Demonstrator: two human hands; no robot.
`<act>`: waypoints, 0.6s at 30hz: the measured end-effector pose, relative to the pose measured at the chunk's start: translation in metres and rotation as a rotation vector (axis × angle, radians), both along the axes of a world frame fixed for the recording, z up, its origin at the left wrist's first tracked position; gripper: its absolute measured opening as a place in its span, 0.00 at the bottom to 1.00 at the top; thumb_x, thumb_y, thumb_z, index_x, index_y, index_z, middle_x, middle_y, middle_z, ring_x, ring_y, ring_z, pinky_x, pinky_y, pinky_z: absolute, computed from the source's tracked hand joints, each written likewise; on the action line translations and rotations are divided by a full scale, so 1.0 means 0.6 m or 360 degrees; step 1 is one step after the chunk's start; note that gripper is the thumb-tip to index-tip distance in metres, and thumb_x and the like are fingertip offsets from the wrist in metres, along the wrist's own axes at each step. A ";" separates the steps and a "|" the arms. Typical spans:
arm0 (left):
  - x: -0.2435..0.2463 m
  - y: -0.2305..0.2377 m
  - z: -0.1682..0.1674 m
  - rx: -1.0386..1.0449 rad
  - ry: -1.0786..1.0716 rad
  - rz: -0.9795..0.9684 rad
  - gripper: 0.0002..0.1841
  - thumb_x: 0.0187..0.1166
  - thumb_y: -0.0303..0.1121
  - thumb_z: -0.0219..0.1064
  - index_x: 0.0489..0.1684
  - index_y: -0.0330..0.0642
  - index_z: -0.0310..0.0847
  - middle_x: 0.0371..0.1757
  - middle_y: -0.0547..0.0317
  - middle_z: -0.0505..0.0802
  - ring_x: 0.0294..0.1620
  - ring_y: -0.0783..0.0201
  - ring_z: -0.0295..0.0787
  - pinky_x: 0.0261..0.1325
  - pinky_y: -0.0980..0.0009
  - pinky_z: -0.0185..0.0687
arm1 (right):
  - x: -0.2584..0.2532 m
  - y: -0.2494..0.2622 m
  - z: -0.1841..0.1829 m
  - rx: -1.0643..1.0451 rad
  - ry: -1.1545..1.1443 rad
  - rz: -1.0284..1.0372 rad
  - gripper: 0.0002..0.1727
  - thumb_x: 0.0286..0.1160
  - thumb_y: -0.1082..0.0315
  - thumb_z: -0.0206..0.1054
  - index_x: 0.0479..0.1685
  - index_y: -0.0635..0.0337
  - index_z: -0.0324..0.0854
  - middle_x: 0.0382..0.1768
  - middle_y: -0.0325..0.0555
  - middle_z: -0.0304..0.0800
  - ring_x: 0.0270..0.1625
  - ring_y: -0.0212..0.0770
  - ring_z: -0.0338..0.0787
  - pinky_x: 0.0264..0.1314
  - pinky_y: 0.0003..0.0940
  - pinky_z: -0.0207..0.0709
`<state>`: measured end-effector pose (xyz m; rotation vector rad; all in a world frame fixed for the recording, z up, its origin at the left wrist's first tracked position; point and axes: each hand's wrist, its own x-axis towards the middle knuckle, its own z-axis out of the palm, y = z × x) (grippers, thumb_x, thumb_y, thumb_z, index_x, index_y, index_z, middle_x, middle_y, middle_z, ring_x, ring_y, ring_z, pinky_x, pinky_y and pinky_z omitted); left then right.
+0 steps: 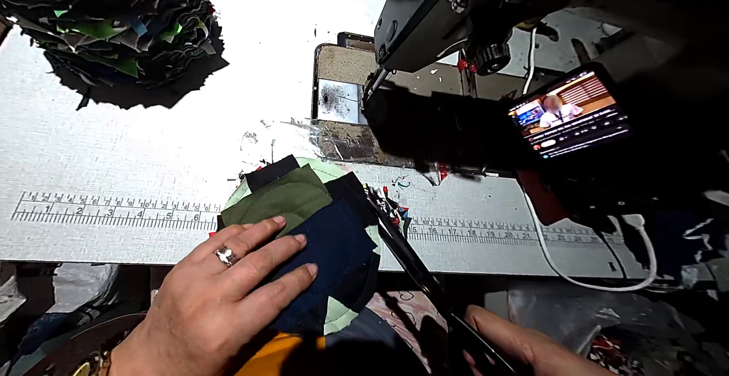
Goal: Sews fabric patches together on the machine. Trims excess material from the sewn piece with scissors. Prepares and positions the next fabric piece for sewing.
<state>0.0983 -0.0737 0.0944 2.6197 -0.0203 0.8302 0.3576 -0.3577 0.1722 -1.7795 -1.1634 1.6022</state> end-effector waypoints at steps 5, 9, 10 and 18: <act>0.000 0.003 -0.002 -0.0037 0.0004 -0.0112 0.18 0.86 0.28 0.58 0.65 0.60 0.87 0.70 0.57 0.91 0.79 0.51 0.80 0.77 0.54 0.79 | 0.000 0.018 -0.007 0.0027 0.0014 -0.0033 0.31 0.75 0.36 0.66 0.48 0.58 0.73 0.36 0.38 0.80 0.36 0.27 0.80 0.35 0.25 0.74; -0.002 0.002 -0.004 -0.0040 0.0004 -0.0103 0.18 0.86 0.28 0.58 0.65 0.60 0.86 0.70 0.56 0.91 0.80 0.50 0.80 0.77 0.54 0.79 | 0.001 0.024 -0.011 0.0015 0.0098 -0.0065 0.30 0.74 0.35 0.66 0.47 0.54 0.72 0.36 0.35 0.80 0.36 0.26 0.81 0.34 0.24 0.75; -0.002 0.001 -0.004 -0.0042 0.0001 -0.0097 0.17 0.86 0.28 0.58 0.65 0.60 0.87 0.70 0.56 0.91 0.79 0.51 0.80 0.77 0.54 0.79 | 0.001 0.024 -0.012 0.0021 0.0128 -0.0075 0.31 0.74 0.33 0.65 0.47 0.54 0.73 0.36 0.35 0.80 0.36 0.26 0.82 0.34 0.25 0.76; -0.004 0.003 -0.008 -0.0061 0.0000 -0.0110 0.17 0.87 0.30 0.57 0.66 0.60 0.85 0.71 0.58 0.91 0.80 0.51 0.79 0.77 0.54 0.79 | 0.002 0.022 -0.019 0.0095 0.0234 -0.0086 0.35 0.73 0.29 0.63 0.49 0.55 0.73 0.37 0.37 0.81 0.37 0.28 0.83 0.35 0.26 0.77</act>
